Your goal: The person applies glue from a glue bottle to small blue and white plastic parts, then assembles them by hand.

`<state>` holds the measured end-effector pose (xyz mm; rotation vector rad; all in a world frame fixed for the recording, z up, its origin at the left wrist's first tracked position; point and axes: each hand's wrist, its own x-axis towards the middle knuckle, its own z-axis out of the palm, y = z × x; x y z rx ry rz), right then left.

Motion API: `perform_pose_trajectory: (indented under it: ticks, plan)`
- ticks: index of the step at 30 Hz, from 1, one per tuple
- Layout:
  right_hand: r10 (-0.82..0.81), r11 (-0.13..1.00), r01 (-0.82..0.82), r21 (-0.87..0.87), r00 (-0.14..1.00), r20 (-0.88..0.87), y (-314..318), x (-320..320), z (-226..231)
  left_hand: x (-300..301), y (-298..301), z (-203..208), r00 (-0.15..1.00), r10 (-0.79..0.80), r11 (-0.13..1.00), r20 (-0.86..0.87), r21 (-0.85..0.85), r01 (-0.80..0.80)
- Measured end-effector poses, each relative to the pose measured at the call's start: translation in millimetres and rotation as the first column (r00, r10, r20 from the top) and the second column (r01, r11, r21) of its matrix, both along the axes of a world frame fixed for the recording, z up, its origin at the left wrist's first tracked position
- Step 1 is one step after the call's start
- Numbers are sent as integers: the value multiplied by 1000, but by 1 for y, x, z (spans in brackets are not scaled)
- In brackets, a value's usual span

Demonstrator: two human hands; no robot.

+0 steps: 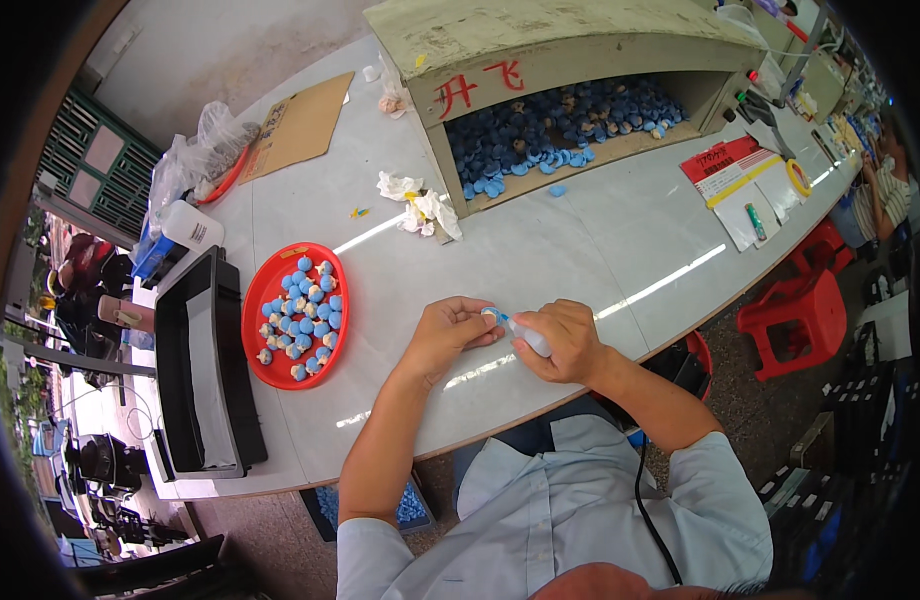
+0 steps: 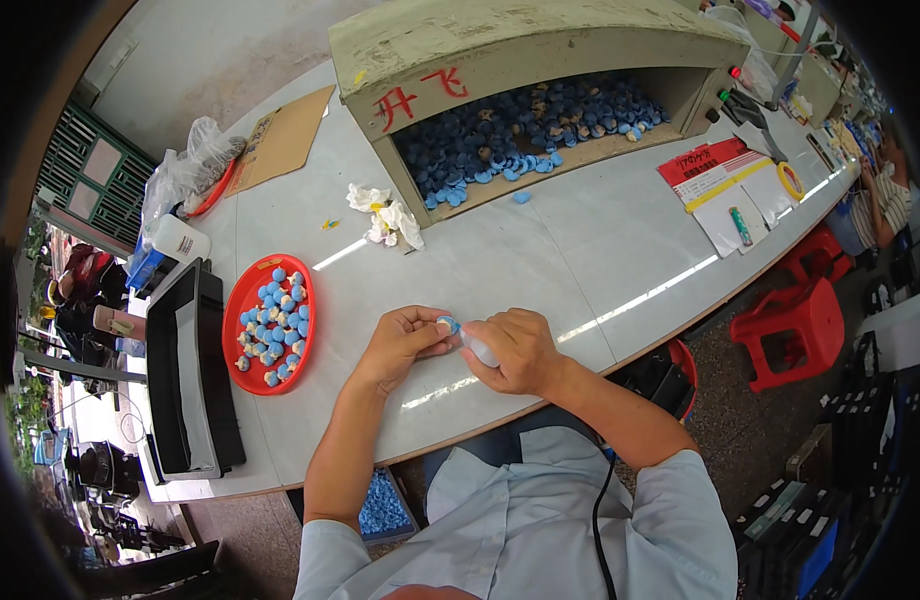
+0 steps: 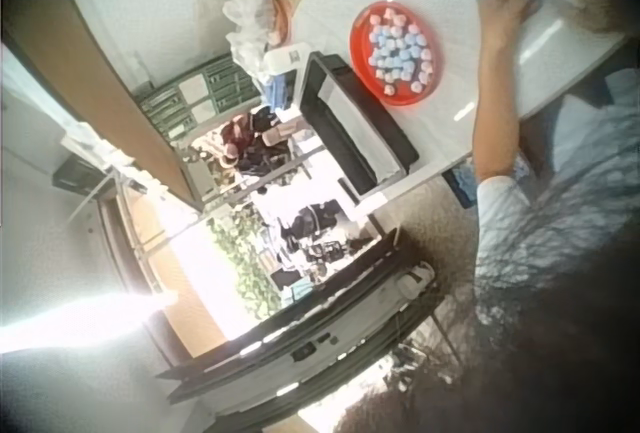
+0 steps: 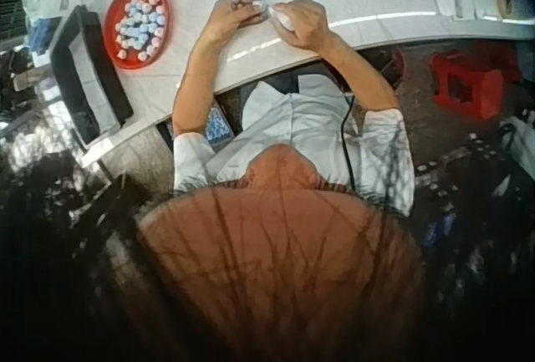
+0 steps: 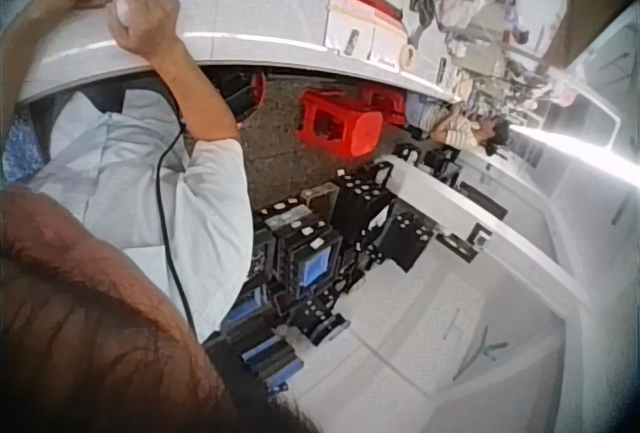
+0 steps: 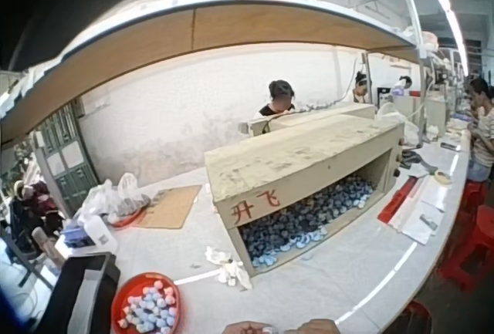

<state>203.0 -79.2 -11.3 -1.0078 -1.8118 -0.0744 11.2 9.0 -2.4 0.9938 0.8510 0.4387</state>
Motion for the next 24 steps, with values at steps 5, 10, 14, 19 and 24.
perform_pose_trajectory:
  ticks: [5,10,14,19,24]
  plan:
    - [-1,1000,1,-5,1000,3,-1,0,-1,0,1,0,1000,1,1000,-15,4,-1]
    - [18,1000,-19,-19,1000,-25,-2,1,0,0,0,3,1000,-9,1000,-15,7,9]
    - [21,1000,-21,-14,999,-30,1,-1,1,0,0,2,1000,-13,1000,-14,6,13]
    - [20,999,-25,-29,986,-165,-2,5,-1,0,1,2,1000,-13,1000,-18,-3,13]
    - [-90,959,-51,-278,878,-471,-15,21,8,0,2,3,1000,3,1000,-17,-27,-4]
